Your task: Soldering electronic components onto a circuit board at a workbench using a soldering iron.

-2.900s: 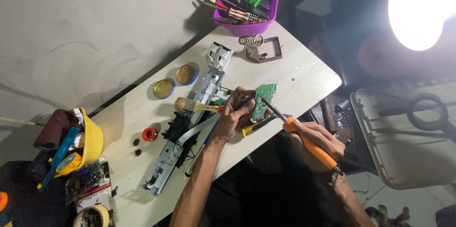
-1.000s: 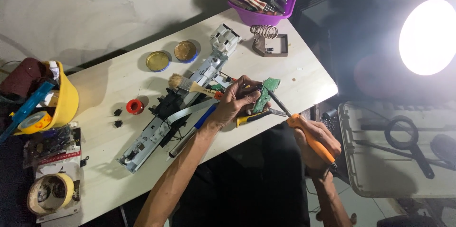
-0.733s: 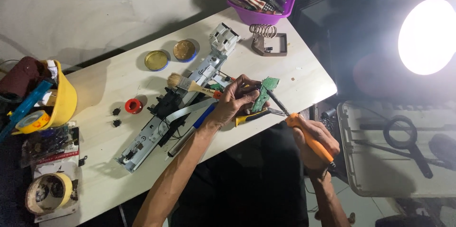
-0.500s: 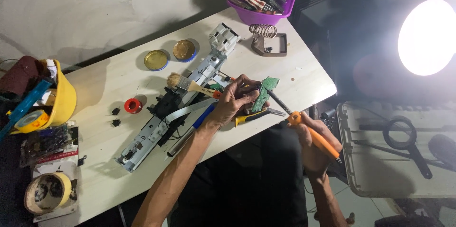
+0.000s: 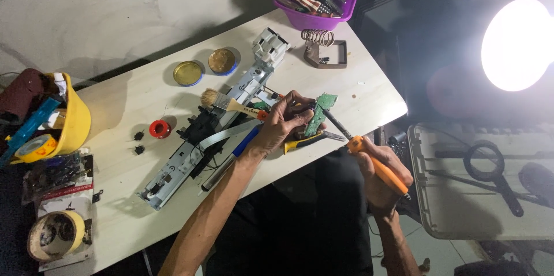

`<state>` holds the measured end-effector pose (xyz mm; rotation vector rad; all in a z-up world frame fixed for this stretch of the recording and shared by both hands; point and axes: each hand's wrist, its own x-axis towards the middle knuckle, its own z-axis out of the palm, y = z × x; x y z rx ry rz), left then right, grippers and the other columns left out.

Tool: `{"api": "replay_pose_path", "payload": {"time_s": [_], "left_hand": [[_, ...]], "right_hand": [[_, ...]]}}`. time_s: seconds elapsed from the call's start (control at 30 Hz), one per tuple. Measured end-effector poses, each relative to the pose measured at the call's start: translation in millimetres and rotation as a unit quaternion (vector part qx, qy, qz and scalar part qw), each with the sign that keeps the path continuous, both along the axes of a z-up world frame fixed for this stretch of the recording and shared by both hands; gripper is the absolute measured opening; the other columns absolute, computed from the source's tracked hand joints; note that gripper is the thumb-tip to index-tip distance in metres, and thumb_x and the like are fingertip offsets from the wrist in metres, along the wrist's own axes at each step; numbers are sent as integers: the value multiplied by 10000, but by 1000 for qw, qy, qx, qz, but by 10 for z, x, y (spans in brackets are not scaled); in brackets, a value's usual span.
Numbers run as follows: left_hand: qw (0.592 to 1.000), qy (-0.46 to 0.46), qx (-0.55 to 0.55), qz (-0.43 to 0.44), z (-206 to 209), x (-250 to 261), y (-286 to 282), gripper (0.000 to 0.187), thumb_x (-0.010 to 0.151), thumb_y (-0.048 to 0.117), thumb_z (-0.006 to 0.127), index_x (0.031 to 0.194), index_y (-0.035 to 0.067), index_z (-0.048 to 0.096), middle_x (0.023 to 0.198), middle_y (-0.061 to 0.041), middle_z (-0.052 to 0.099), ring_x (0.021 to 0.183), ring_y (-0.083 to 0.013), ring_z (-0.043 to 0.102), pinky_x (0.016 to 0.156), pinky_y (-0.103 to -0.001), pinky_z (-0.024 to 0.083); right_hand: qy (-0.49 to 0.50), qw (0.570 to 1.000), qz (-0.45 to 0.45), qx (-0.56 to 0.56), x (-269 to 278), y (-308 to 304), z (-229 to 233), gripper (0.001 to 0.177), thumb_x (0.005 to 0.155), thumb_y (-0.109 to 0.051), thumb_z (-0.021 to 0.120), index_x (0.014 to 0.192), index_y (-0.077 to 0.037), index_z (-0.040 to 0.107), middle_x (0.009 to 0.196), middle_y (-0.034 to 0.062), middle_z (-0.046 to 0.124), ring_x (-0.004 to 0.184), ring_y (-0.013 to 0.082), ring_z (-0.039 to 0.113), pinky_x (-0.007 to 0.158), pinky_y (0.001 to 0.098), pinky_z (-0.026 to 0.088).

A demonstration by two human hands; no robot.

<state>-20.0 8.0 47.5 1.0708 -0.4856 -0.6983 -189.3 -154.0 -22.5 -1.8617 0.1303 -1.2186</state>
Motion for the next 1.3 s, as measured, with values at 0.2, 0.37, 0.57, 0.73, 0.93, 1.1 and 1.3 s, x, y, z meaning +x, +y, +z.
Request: {"api": "replay_pose_path", "payload": {"time_s": [0.2,0.37,0.57,0.73,0.93,1.1,1.3], "left_hand": [[1000,-15,-2,4,-26,5,-7,153,940,94,720,1063,95,629,1024,-96,749,996,-104,634,891,-281,544],[1000,-7,-9,7,-35,2,-7,165,930,91,730,1059,95,628,1015,-97,747,991,-110,642,899,-284,537],[1000,-16,-4,10,-100,35,-14,166,931,92,727,1063,90,626,1012,-107,748,1000,-123,647,908,-294,536],[1000,-24,0,12,-87,27,-28,170,926,98,730,1063,87,630,1004,-109,747,1006,-125,646,909,-299,536],[1000,-17,-3,11,-75,17,-19,163,932,94,728,1057,95,624,1032,-119,750,1006,-123,641,921,-304,528],[1000,-25,2,10,-59,2,-30,162,939,95,719,1069,96,622,1026,-106,748,1014,-122,642,914,-302,534],[999,27,-19,-10,-109,65,-45,189,951,52,692,1111,71,594,841,-89,695,607,-49,568,538,-162,512]], "right_hand": [[-25,998,22,45,31,-1,-32,276,857,40,772,1115,130,732,818,260,715,664,277,709,556,311,561],[-27,999,11,29,11,-28,-55,273,843,17,787,1097,109,747,803,213,727,665,220,700,550,286,548],[-10,999,5,44,-6,5,-23,268,826,19,809,1074,106,757,804,225,729,680,241,716,568,302,555],[-2,999,2,53,8,26,58,239,845,18,793,1068,98,761,795,222,722,683,241,714,575,313,559],[15,1000,-14,22,-34,40,43,267,791,11,842,1046,68,786,819,220,729,680,244,711,553,315,527],[11,999,-19,43,-10,104,85,265,803,-29,844,1054,38,792,820,207,736,682,218,702,552,310,520],[-26,993,-40,106,18,121,-139,266,886,-84,758,1083,95,747,821,248,718,645,263,711,517,319,550]]}}
